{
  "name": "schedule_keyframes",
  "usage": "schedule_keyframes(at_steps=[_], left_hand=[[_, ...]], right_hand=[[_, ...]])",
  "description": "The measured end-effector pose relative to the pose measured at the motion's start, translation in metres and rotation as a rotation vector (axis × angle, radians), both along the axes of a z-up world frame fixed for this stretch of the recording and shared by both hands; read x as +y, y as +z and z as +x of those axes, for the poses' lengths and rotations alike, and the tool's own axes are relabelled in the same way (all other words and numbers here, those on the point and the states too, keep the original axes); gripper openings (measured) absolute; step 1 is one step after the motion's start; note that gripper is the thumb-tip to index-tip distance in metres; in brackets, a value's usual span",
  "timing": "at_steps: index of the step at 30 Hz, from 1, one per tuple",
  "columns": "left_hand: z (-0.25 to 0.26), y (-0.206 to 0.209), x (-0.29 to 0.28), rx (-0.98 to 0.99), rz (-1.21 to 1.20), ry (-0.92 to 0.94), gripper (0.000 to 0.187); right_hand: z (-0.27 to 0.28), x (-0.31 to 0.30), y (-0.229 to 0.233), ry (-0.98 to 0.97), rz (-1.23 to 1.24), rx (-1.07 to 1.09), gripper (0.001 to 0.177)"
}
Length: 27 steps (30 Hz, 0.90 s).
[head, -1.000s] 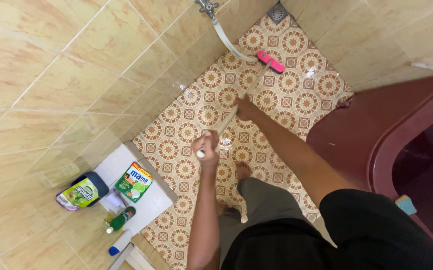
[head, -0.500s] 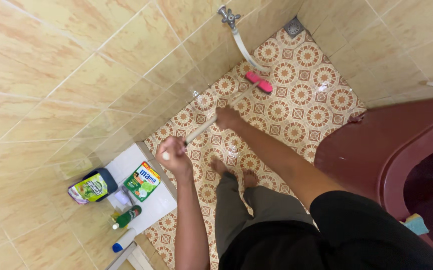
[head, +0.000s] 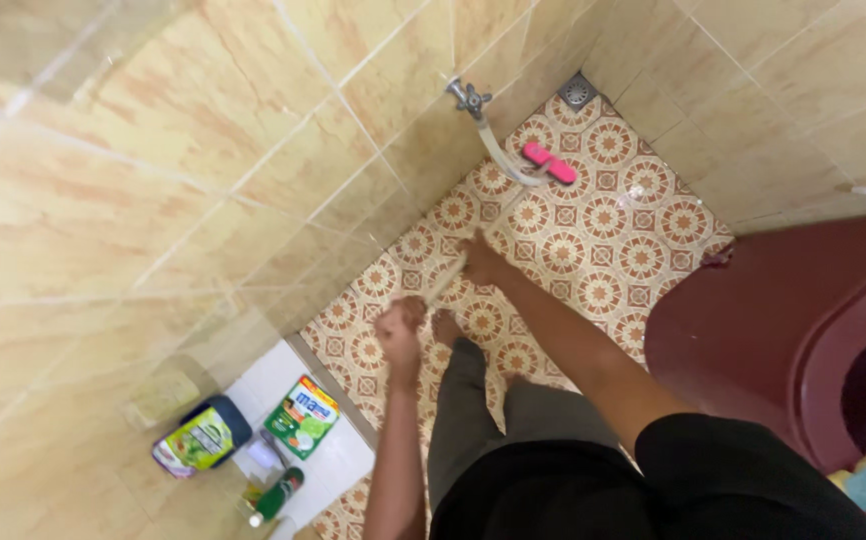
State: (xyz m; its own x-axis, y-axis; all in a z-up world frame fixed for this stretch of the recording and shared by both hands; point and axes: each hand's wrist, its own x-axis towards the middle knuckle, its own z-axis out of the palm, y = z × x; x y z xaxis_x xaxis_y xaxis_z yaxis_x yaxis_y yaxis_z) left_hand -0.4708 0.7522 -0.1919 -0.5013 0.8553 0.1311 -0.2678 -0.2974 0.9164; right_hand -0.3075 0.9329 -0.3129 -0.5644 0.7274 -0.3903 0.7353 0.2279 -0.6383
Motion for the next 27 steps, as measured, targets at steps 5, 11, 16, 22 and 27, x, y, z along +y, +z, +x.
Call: schedule_keyframes(at_steps=[5,11,16,22,27], left_hand=[[0.019,-0.072,0.029,-0.246,-0.036,0.064,0.047],[-0.078,-0.025,0.036,-0.175,-0.284,0.201,0.044],[-0.149,0.074,0.046,-0.242,0.007,0.182,0.046],[-0.135,0.059,0.069,-0.274,-0.033,0.075,0.047],[-0.062,-0.014,0.046,0.389,-0.420,0.037,0.031]], right_hand=[[-0.006,0.042,-0.003,-0.038,-0.042,-0.226,0.056],[-0.073,0.029,0.004,0.159,0.041,-0.189,0.078],[-0.154,0.002,0.027,-0.043,-0.161,-0.041,0.082],[-0.129,0.020,0.011,-0.053,-0.027,-0.118,0.080],[-0.041,0.023,-0.001,-0.120,-0.075,-0.123,0.065]])
